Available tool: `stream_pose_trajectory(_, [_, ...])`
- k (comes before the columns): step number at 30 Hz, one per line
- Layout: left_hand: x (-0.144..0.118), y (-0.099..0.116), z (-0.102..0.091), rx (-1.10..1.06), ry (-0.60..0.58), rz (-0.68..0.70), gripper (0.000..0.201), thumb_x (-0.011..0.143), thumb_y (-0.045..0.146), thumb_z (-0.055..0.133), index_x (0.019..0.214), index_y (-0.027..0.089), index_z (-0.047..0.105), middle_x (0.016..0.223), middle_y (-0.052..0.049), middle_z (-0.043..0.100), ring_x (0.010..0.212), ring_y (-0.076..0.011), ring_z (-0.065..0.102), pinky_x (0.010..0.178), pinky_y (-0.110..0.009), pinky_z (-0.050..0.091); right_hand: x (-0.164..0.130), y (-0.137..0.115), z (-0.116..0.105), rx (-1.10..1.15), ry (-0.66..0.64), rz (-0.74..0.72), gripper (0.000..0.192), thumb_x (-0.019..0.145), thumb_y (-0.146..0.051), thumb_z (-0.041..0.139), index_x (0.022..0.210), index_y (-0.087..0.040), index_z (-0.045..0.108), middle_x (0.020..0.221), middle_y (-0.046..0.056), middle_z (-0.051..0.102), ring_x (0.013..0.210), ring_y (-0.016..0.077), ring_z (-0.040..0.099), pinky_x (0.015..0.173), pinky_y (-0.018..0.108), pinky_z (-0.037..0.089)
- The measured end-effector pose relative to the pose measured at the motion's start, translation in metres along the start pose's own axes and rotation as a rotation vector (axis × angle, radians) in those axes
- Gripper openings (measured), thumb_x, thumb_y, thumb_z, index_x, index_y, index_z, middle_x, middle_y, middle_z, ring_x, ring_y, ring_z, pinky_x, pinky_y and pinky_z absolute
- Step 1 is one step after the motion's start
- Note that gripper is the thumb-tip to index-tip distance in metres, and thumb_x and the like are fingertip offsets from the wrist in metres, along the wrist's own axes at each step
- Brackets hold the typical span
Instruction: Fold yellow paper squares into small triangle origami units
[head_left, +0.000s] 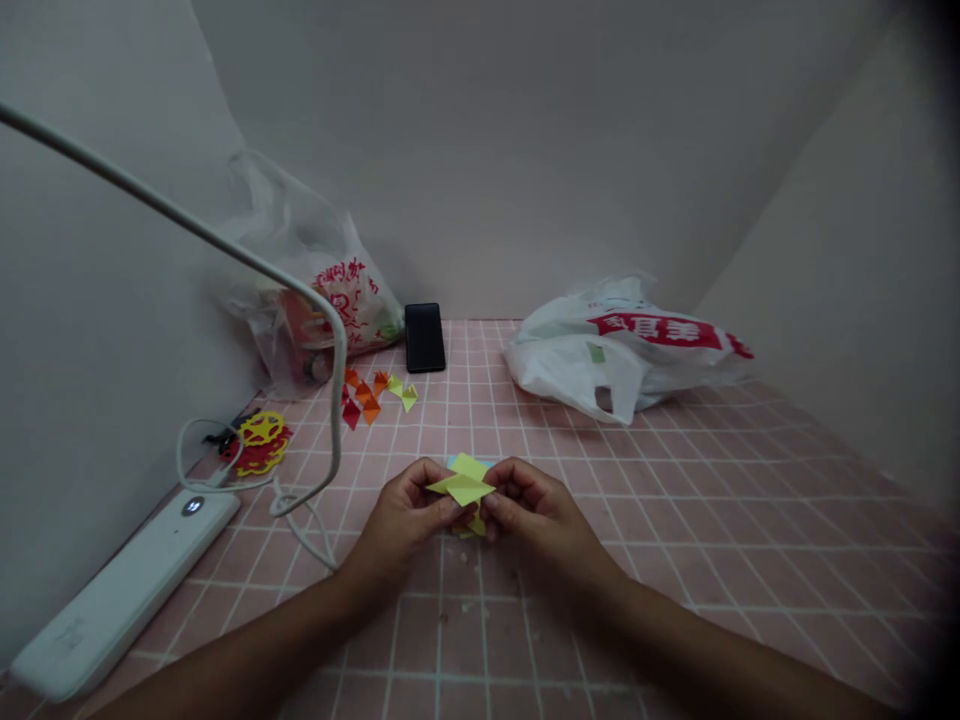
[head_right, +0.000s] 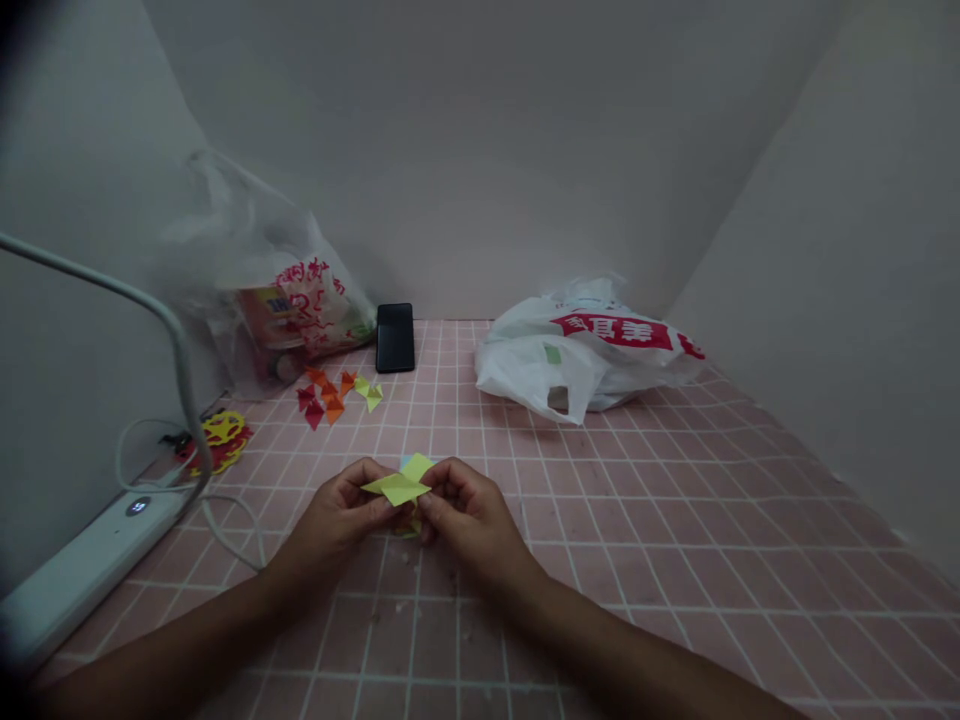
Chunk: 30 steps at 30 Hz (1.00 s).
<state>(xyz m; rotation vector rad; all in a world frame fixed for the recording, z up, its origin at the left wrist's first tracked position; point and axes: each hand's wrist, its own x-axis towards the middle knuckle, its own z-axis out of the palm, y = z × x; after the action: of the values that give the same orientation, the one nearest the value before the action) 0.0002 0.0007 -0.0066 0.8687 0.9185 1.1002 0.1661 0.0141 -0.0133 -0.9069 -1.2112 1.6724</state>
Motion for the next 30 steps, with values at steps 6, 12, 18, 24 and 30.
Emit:
stream_pose_trajectory(6, [-0.001,-0.003,0.0,0.1,-0.022,0.052,0.028,0.067,0.031,0.08,0.072,0.016,0.058,0.068,0.0,0.066,0.064,-0.014,0.061,0.065,-0.026,0.046,0.0,-0.003,0.0,0.018,-0.003,-0.017,0.021,0.074,-0.033,0.071,0.079,-0.019,0.057,0.061,-0.004,0.059,0.052,0.0104,0.052,0.054,0.026,0.041])
stream_pose_trajectory(12, [-0.002,0.002,0.002,0.098,-0.162,0.04,0.027,0.072,0.029,0.078,0.086,0.018,0.057,0.077,-0.001,0.069,0.073,-0.0155,0.066,0.073,-0.027,0.049,0.0,-0.005,-0.002,0.029,-0.016,-0.02,0.02,0.075,-0.034,0.071,0.081,-0.018,0.06,0.062,-0.004,0.057,0.054,0.0102,0.05,0.055,0.025,0.038])
stream_pose_trajectory(18, [-0.005,0.004,0.001,0.071,-0.11,-0.059,0.024,0.09,0.04,0.058,0.088,0.016,0.059,0.078,-0.004,0.068,0.069,-0.0155,0.065,0.07,-0.029,0.052,0.0,-0.012,-0.007,-0.234,-0.079,-0.113,0.007,0.083,-0.025,0.063,0.082,-0.019,0.064,0.072,-0.001,0.059,0.064,0.0122,0.051,0.06,0.026,0.039])
stream_pose_trajectory(24, [-0.003,0.003,0.004,0.037,-0.061,-0.079,0.022,0.081,0.036,0.07,0.08,0.016,0.062,0.078,-0.001,0.063,0.071,-0.0139,0.062,0.07,-0.027,0.053,0.0,-0.013,-0.008,-0.386,-0.1,-0.176,0.007,0.085,-0.021,0.058,0.084,-0.02,0.065,0.075,0.0,0.061,0.068,0.014,0.053,0.063,0.027,0.041])
stream_pose_trajectory(30, [-0.002,0.001,0.002,0.066,-0.058,-0.091,0.025,0.074,0.036,0.075,0.079,0.016,0.062,0.076,-0.001,0.063,0.068,-0.0134,0.061,0.069,-0.027,0.05,0.002,-0.006,-0.011,-0.316,-0.08,-0.131,0.003,0.085,-0.022,0.059,0.088,-0.021,0.06,0.073,-0.001,0.057,0.064,0.0128,0.05,0.059,0.026,0.04])
